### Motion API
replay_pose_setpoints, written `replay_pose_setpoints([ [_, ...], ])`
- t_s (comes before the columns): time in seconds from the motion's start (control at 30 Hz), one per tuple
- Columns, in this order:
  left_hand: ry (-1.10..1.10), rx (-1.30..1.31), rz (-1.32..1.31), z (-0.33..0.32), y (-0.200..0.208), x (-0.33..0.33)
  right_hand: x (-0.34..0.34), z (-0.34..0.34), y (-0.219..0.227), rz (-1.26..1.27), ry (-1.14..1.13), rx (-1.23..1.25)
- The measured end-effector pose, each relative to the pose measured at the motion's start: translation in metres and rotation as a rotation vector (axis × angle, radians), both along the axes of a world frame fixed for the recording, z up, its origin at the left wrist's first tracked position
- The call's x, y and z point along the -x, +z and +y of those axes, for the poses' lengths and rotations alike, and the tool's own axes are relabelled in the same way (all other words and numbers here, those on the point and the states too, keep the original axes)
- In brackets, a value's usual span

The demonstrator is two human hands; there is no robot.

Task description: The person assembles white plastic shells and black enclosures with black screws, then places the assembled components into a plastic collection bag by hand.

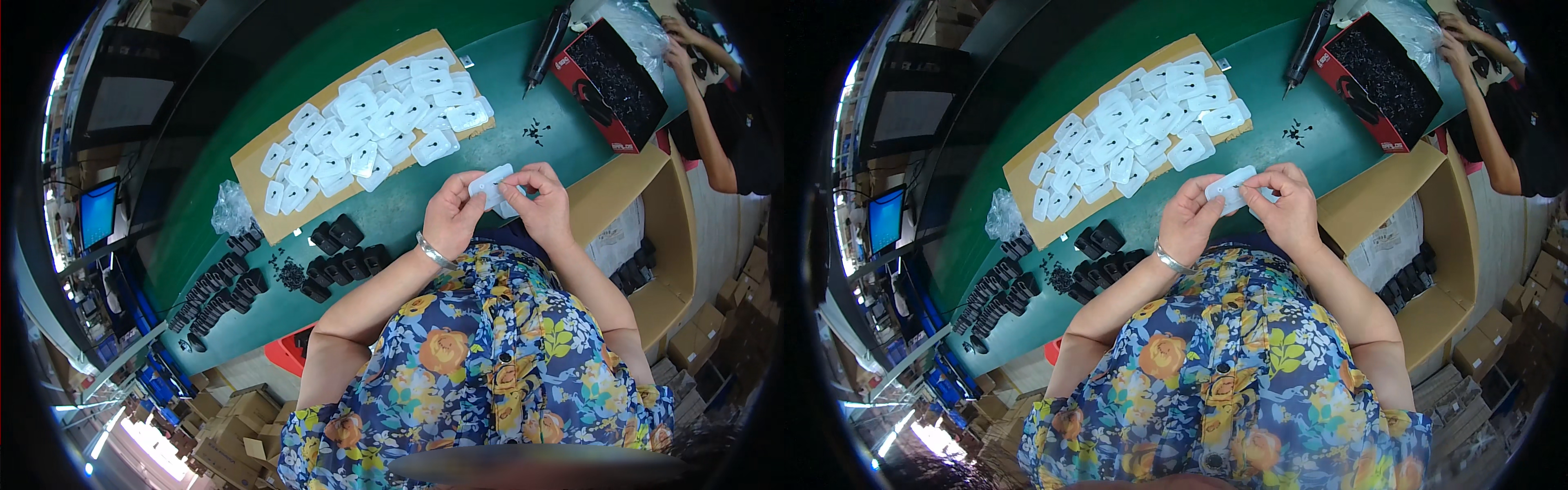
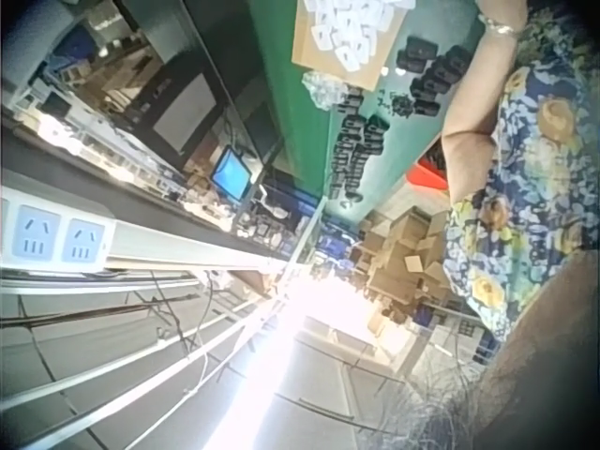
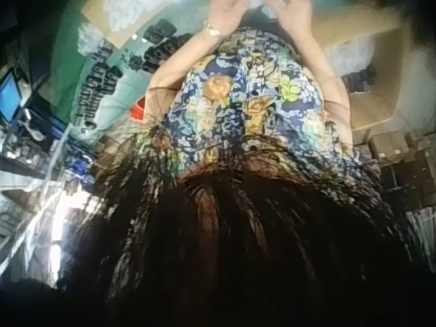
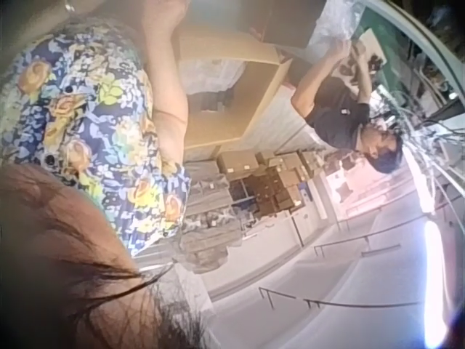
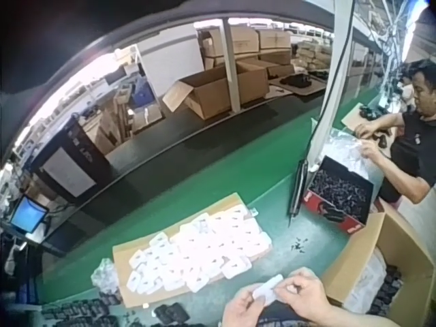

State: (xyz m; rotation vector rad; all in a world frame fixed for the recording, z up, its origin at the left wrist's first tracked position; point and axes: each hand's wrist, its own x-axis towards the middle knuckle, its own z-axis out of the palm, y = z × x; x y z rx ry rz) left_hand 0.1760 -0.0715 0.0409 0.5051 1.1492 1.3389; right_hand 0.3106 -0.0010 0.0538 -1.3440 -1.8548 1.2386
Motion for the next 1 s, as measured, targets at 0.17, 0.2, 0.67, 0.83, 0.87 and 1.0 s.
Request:
replay_pose_setpoints([
  [0.17,-0.005,0.009,0.005,-0.002,0.001,0.002,0.000,0.001,0.001,-0.031,0.065,-0.124],
  [0.2,0.002,0.032,0.007,0.000,0.004,0.002,0.001,0.002,0.002,-0.031,0.066,-0.121],
  [0.67,-0.024,0.103,-0.058,0.005,-0.003,0.006,0.005,0.011,0.019,-0.259,0.266,-0.414],
  [0.83,-0.035,0.186,-0.138,0.006,0.000,0.008,0.003,0.021,0.017,-0.263,0.381,-0.517],
  [0.87,-0.034,0.186,-0.138,0.006,0.000,0.008,0.002,0.023,0.017,-0.244,0.429,-0.544],
  [1.0,-0.046,0.155,-0.193,0.008,0.002,0.010,0.000,0.034,0.023,-0.210,0.543,-0.592],
])
